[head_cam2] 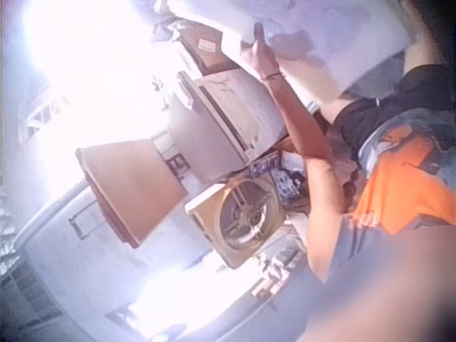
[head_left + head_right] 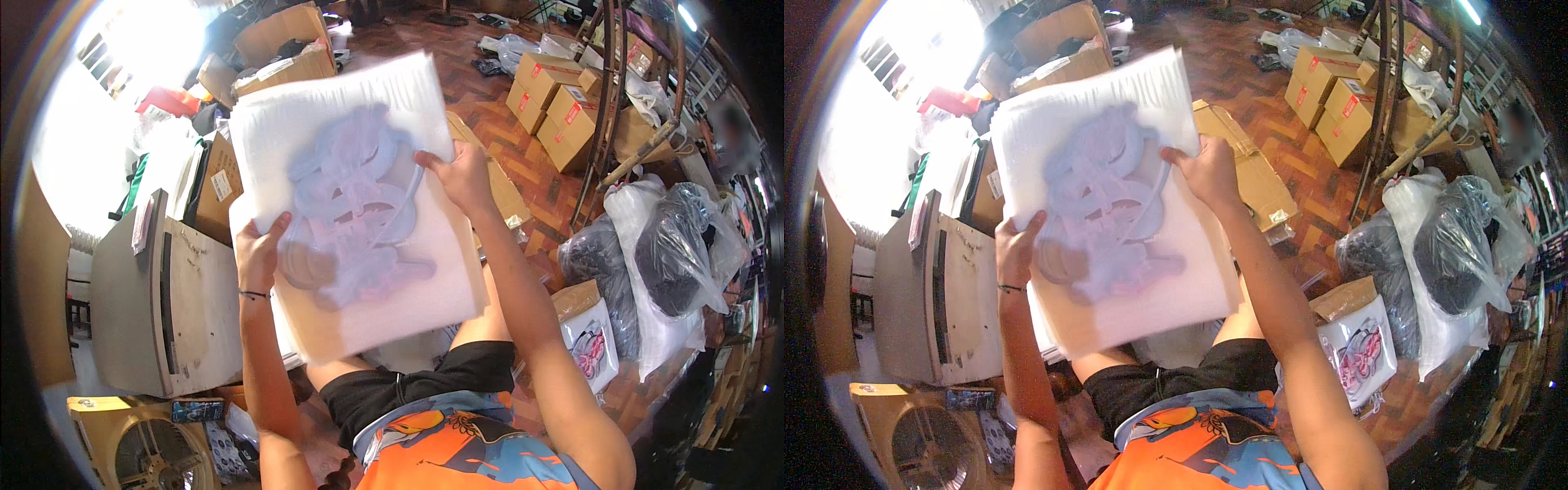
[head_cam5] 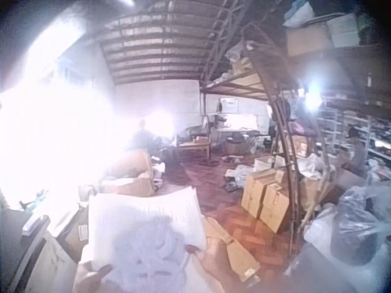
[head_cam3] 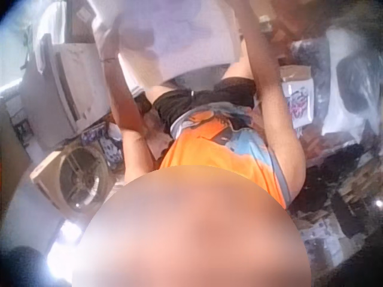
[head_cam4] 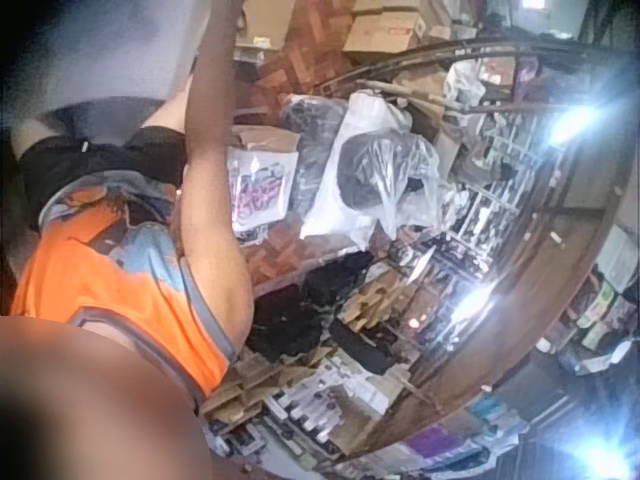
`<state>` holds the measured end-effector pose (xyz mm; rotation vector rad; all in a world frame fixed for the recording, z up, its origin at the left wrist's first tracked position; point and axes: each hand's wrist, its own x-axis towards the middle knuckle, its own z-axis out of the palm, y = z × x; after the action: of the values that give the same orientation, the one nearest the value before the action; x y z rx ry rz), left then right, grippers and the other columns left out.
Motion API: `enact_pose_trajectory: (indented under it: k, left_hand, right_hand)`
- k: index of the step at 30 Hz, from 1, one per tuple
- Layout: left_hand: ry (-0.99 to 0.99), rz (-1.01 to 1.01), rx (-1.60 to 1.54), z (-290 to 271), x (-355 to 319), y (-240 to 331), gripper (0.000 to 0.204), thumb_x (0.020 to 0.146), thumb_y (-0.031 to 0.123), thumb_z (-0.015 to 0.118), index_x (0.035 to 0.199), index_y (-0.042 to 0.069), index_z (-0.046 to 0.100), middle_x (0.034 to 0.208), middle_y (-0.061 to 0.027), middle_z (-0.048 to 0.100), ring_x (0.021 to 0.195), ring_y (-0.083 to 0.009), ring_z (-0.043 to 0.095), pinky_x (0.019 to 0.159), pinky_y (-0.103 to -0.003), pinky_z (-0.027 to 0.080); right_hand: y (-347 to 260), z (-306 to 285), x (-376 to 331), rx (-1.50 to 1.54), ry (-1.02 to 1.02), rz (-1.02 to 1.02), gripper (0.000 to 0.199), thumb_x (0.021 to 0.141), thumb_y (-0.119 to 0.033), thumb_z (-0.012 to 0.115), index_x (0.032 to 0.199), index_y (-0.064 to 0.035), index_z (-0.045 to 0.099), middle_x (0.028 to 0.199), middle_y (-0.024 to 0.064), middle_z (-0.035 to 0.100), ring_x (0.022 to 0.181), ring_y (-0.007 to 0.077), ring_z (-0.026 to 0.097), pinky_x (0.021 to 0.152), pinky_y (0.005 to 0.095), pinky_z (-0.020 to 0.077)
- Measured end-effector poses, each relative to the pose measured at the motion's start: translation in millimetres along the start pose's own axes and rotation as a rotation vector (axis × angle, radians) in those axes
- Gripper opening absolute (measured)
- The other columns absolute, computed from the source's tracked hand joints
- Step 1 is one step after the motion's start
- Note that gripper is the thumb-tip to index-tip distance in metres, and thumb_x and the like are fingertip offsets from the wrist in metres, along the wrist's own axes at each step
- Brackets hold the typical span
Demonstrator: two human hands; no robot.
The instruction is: The person sits on the floor and repeatedly lifts, aligns, and stacks white printed sheets with a red and black graphic. They handle the sheets one by one, smoothing them and building a neat pile on a cardboard surface.
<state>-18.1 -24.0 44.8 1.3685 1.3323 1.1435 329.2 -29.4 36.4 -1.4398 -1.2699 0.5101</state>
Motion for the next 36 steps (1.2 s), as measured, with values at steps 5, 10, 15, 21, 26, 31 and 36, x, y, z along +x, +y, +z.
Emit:
enact_pose_trajectory:
  k: [5,10,15,21,26,31,36]
  left_hand:
    - [-0.068,-0.362,0.031,-19.0,10.9,-151.6,0.051,0.089,0.030,0.078,0.122,-0.005,0.061,0.102,-0.0099,0.067,0.074,-0.0149,0.061,0.062,-0.030,0.051]
    - [-0.107,-0.410,-0.223,-5.3,-38.2,-181.4,0.037,0.092,0.020,0.073,0.117,-0.004,0.059,0.096,-0.0026,0.059,0.086,-0.0084,0.055,0.072,-0.024,0.045]
    - [-0.133,-0.454,-0.516,-22.3,-93.0,-193.8,0.048,0.094,0.008,0.066,0.137,-0.005,0.049,0.119,-0.0105,0.064,0.107,-0.0159,0.061,0.091,-0.028,0.048]
    - [-0.141,-0.368,-0.494,-15.3,-166.9,-187.2,0.060,0.094,-0.001,0.059,0.149,-0.005,0.034,0.135,-0.0161,0.057,0.117,-0.0201,0.060,0.097,-0.031,0.050]
    - [-0.108,-0.373,-0.426,-18.3,-175.9,-208.9,0.058,0.097,0.001,0.058,0.149,-0.008,0.032,0.136,-0.0149,0.056,0.117,-0.0176,0.059,0.099,-0.031,0.049]
    - [-0.082,-0.397,-0.387,-11.0,-173.1,-201.4,0.060,0.100,0.012,0.061,0.148,-0.008,0.031,0.137,-0.0141,0.055,0.121,-0.0172,0.055,0.106,-0.031,0.042]
    - [-0.020,-0.477,-0.440,-20.0,-173.4,-216.5,0.066,0.105,0.043,0.050,0.147,-0.007,0.038,0.132,-0.0116,0.058,0.118,-0.0151,0.056,0.101,-0.027,0.044]
  right_hand:
    - [130.3,46.8,-10.8,0.071,-0.253,0.424,0.041,0.079,-0.031,0.085,0.096,0.0040,0.072,0.087,0.0179,0.074,0.076,0.0255,0.070,0.069,0.0375,0.0525]
    - [209.0,32.1,-73.9,-0.013,-0.189,0.446,0.044,0.082,-0.024,0.083,0.113,0.0027,0.068,0.092,0.0142,0.075,0.076,0.0148,0.067,0.070,0.0299,0.0542]
    - [183.5,-7.1,-156.9,0.130,-0.123,0.563,0.035,0.087,-0.014,0.076,0.116,0.0033,0.065,0.090,0.0094,0.074,0.075,0.0107,0.065,0.066,0.0263,0.0512]
    - [151.7,-13.6,-243.3,0.174,-0.163,0.555,0.032,0.095,-0.018,0.068,0.119,0.0022,0.062,0.098,0.0108,0.072,0.085,0.0135,0.063,0.079,0.0295,0.0506]
    - [152.4,-7.1,-263.7,0.085,-0.141,0.511,0.030,0.100,-0.023,0.060,0.116,0.0027,0.060,0.105,0.0186,0.069,0.099,0.0251,0.065,0.089,0.0360,0.0489]
    - [148.7,-5.1,-261.5,-0.079,-0.167,0.468,0.037,0.096,-0.029,0.066,0.114,0.0030,0.060,0.104,0.0208,0.069,0.100,0.0316,0.066,0.088,0.0406,0.0495]
    - [154.1,-11.2,-261.7,-0.153,-0.156,0.279,0.042,0.088,-0.021,0.076,0.120,0.0027,0.060,0.103,0.0209,0.071,0.097,0.0324,0.068,0.086,0.0397,0.0519]
